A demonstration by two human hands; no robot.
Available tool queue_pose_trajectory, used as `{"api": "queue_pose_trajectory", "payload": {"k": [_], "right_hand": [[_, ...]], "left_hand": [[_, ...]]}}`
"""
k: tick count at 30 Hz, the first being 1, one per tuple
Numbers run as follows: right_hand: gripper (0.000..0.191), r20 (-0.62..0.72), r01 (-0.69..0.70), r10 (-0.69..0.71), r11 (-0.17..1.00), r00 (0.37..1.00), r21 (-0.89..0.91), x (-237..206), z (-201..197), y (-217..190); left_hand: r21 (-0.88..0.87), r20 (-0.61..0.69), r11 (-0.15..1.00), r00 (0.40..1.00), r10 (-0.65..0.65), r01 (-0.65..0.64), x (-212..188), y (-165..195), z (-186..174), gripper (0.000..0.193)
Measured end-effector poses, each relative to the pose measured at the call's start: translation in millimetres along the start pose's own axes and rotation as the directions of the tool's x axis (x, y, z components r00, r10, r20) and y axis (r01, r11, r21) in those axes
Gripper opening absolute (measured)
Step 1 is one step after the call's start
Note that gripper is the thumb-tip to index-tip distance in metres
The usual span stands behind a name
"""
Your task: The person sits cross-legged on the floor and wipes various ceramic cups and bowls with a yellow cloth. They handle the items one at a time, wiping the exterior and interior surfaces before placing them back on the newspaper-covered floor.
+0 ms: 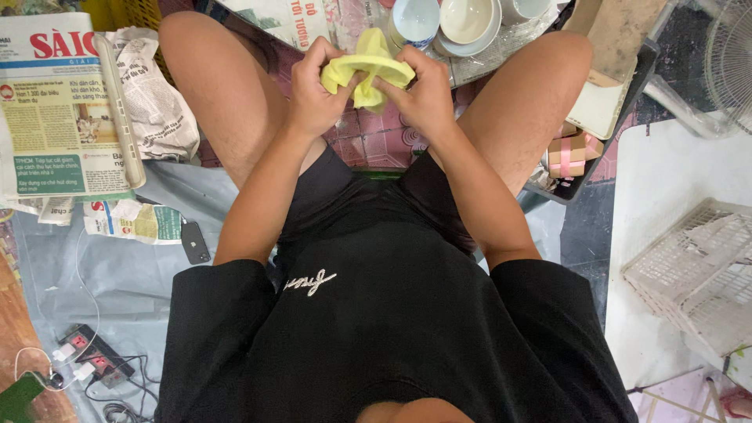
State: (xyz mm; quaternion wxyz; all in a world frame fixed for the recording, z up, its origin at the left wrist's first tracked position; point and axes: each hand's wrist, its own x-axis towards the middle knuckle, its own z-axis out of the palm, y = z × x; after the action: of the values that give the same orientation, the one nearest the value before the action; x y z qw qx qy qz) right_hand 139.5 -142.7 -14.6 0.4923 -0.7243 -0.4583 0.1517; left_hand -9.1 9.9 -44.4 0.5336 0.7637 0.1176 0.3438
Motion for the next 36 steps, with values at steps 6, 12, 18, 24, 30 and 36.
{"api": "queue_pose_trajectory", "payload": {"k": [6, 12, 18, 24, 30, 36], "right_hand": [[0.034, -0.019, 0.019, -0.021, 0.998, 1.0, -0.065, 1.2, -1.4, 2.8], [0.014, -0.062, -0.1, 0.1, 0.995, 0.993, -0.001, -0.4, 3.5, 11.9], [0.014, -0.075, -0.088, 0.095, 0.992, 0.993, 0.087, -0.8, 2.2, 28.8], [0.02, -0.123, -0.079, 0.1, 0.984, 0.987, 0.16, 0.9, 3.8, 32.6], [0.02, -0.184, -0.039, 0.069, 0.986, 0.981, 0.16, 1.7, 2.1, 31.5], [0.019, -0.134, 0.011, 0.012, 0.986, 0.991, 0.166, -1.3, 4.6, 29.5]], "left_hand": [[0.108, -0.07, 0.994, 0.998, -0.005, 0.012, -0.7, -1.1, -2.2, 0.042], [0.032, -0.131, 0.999, 0.991, 0.026, -0.022, -3.9, -13.9, -12.4, 0.039], [-0.344, -0.31, 0.932, 0.923, -0.226, 0.113, 2.1, -18.2, -14.3, 0.029], [-0.061, -0.175, 0.993, 0.981, 0.088, -0.1, 6.9, 6.6, -21.6, 0.02], [-0.02, 0.096, 0.959, 0.955, 0.282, -0.282, 9.0, 15.6, -19.8, 0.037], [0.028, -0.011, 0.991, 0.991, -0.13, 0.13, 5.9, -0.3, -2.8, 0.02]]}}
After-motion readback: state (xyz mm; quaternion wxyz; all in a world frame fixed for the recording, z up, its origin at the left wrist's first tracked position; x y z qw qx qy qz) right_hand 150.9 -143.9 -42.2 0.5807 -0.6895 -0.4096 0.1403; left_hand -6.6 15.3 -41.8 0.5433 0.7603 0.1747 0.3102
